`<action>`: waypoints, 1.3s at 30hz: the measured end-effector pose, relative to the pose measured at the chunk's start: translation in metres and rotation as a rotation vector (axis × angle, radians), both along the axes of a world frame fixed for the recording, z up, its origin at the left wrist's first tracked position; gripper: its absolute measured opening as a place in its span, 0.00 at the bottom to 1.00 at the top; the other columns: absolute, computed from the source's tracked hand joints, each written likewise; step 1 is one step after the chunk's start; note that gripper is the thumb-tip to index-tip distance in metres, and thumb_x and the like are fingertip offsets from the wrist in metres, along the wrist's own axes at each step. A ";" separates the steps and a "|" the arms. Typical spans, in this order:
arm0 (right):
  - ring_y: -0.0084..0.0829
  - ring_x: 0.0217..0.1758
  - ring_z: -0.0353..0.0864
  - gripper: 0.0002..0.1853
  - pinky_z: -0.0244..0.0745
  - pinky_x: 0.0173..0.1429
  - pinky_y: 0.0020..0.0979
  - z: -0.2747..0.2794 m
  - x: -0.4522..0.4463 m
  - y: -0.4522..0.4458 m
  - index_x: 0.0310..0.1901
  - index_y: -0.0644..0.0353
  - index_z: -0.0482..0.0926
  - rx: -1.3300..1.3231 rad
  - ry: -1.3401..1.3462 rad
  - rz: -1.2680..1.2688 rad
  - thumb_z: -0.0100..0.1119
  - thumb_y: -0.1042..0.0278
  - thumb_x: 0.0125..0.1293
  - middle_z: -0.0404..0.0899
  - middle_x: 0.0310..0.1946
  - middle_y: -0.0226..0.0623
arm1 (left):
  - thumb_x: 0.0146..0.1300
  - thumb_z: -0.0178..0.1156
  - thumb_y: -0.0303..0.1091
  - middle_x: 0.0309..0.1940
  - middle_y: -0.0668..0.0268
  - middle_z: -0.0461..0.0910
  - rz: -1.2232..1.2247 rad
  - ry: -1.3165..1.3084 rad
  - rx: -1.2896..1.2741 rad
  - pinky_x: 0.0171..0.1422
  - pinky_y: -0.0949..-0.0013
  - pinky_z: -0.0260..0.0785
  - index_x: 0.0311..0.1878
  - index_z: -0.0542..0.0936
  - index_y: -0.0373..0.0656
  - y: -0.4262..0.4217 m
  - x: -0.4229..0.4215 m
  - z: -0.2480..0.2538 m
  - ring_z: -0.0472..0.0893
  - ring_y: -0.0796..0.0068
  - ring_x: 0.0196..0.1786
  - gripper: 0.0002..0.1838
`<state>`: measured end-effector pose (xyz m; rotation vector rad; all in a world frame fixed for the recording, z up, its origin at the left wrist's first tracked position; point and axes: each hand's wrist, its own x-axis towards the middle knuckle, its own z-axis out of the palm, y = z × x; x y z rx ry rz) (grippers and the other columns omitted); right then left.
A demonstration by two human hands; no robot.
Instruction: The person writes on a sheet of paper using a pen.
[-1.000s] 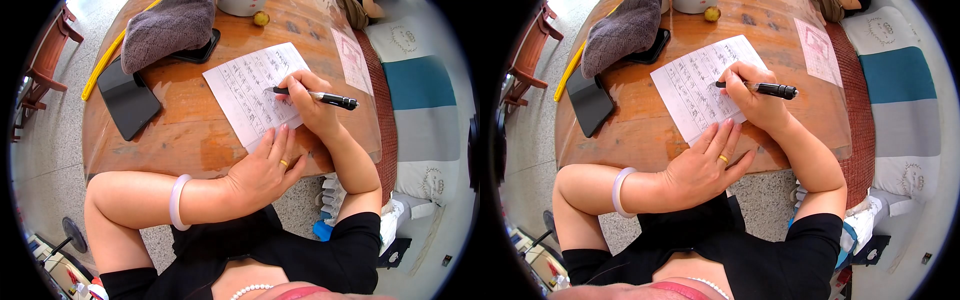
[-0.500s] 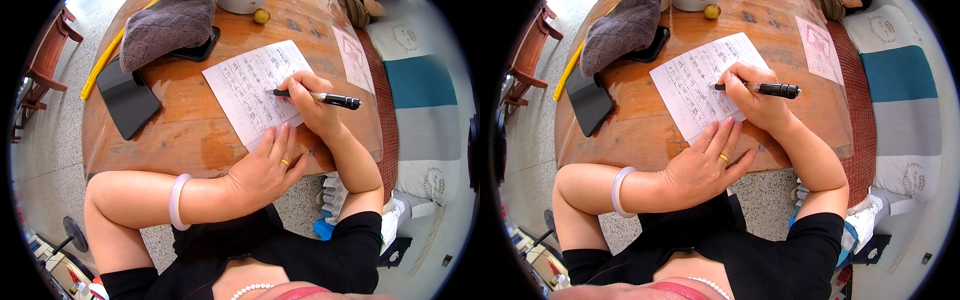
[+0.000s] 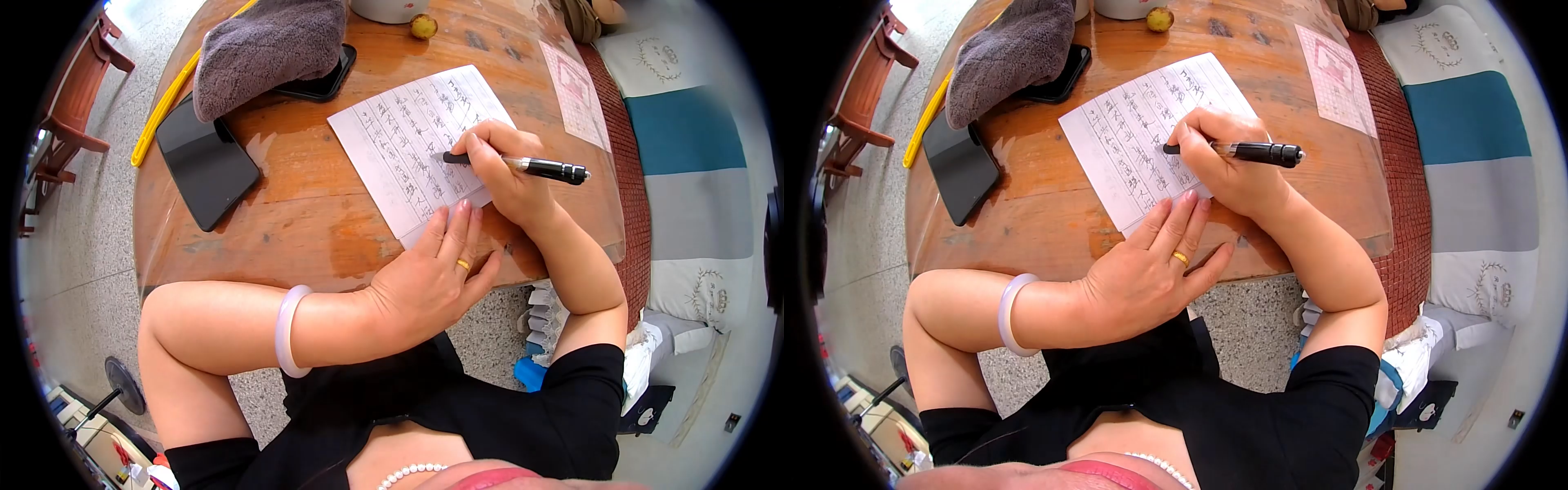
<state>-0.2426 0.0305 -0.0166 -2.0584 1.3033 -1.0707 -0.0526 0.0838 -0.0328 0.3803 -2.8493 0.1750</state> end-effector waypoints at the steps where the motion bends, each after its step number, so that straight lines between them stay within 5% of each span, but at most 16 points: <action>1: 0.18 0.25 0.72 0.12 0.69 0.31 0.25 0.000 0.000 0.000 0.32 0.67 0.81 0.004 0.013 0.009 0.50 0.72 0.69 0.81 0.25 0.34 | 0.67 0.47 0.39 0.61 0.34 0.73 0.000 0.000 0.002 0.70 0.46 0.63 0.66 0.72 0.43 0.000 0.000 0.000 0.73 0.38 0.66 0.25; 16: 0.24 0.24 0.77 0.08 0.72 0.31 0.27 -0.002 0.003 -0.002 0.33 0.68 0.80 -0.012 -0.051 -0.052 0.53 0.75 0.66 0.80 0.24 0.38 | 0.67 0.47 0.38 0.60 0.34 0.73 0.007 0.027 0.012 0.69 0.47 0.65 0.65 0.73 0.43 0.001 -0.001 -0.001 0.74 0.39 0.65 0.24; 22: 0.19 0.24 0.73 0.12 0.69 0.31 0.25 0.000 -0.001 -0.002 0.32 0.66 0.81 0.013 -0.010 -0.023 0.50 0.70 0.68 0.80 0.24 0.33 | 0.67 0.47 0.38 0.60 0.35 0.74 0.009 0.037 -0.003 0.68 0.47 0.65 0.65 0.73 0.43 0.000 0.000 -0.001 0.74 0.40 0.64 0.24; 25: 0.27 0.22 0.75 0.09 0.71 0.30 0.28 0.002 -0.001 -0.003 0.27 0.66 0.77 -0.025 0.010 -0.027 0.49 0.75 0.64 0.78 0.22 0.39 | 0.67 0.47 0.38 0.59 0.35 0.74 0.007 0.032 -0.003 0.69 0.47 0.65 0.65 0.73 0.43 0.000 -0.001 -0.001 0.74 0.39 0.64 0.24; 31: 0.17 0.25 0.69 0.12 0.65 0.31 0.23 0.003 -0.003 0.001 0.31 0.66 0.81 0.075 -0.111 -0.077 0.49 0.71 0.67 0.78 0.24 0.31 | 0.67 0.47 0.38 0.60 0.34 0.74 0.004 0.004 0.003 0.70 0.48 0.64 0.65 0.73 0.43 -0.001 0.000 0.003 0.74 0.39 0.65 0.24; 39: 0.22 0.25 0.73 0.10 0.69 0.32 0.26 0.005 -0.006 0.005 0.31 0.67 0.80 0.027 -0.050 -0.002 0.51 0.73 0.66 0.80 0.25 0.36 | 0.68 0.47 0.38 0.57 0.35 0.76 0.057 0.025 -0.023 0.69 0.48 0.65 0.65 0.74 0.43 0.000 0.000 0.002 0.75 0.39 0.64 0.24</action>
